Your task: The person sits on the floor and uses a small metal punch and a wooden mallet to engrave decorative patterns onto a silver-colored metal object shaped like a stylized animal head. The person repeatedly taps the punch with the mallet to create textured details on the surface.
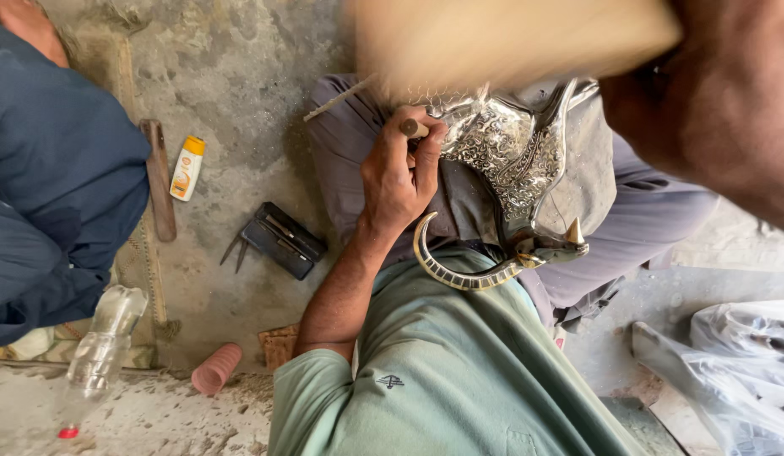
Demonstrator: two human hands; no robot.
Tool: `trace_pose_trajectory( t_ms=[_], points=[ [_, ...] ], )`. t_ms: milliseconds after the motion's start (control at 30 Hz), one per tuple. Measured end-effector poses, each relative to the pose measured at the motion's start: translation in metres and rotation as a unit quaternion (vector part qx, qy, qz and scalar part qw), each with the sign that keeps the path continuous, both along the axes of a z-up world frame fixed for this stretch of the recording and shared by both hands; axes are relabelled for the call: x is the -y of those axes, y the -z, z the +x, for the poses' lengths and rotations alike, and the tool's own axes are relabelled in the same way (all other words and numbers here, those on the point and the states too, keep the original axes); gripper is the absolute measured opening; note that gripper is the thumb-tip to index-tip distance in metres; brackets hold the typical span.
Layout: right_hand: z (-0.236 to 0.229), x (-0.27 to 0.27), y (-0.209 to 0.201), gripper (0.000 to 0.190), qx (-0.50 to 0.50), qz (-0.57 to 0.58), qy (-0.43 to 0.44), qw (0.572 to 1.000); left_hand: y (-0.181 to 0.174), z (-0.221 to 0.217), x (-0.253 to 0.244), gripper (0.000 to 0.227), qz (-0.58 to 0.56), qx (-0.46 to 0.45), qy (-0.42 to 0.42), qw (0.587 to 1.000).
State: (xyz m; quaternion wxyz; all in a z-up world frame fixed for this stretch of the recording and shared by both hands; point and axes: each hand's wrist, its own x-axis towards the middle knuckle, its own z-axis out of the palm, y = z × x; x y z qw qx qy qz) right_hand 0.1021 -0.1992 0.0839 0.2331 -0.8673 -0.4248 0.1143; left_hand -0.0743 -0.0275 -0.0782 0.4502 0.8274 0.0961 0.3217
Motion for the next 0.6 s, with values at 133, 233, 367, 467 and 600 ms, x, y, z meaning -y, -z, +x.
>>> trace_pose_trajectory(
  t_ms=[133, 233, 367, 467, 600],
  points=[
    [-0.002, 0.007, -0.017, 0.027, 0.246, -0.122, -0.093, 0.957, -0.004, 0.004, -0.001, 0.02, 0.005, -0.002, 0.006, 1.0],
    [-0.004, 0.009, -0.015, 0.035, 0.155, -0.012, -0.094, 0.983, -0.001, 0.0, 0.0, 0.02, -0.021, 0.006, 0.014, 1.0],
    [-0.006, 0.0, -0.01, 0.038, 0.196, -0.024, -0.083, 0.977, 0.003, 0.0, -0.002, 0.018, 0.042, -0.01, 0.006, 0.999],
    [-0.007, -0.003, -0.018, 0.035, 0.206, -0.083, -0.069, 0.972, 0.005, -0.002, 0.0, 0.017, -0.019, -0.006, 0.019, 1.0],
    [-0.008, -0.005, -0.032, 0.033, 0.208, -0.028, -0.124, 0.97, 0.009, -0.002, -0.004, 0.02, 0.017, 0.006, 0.032, 0.999]
  ],
)
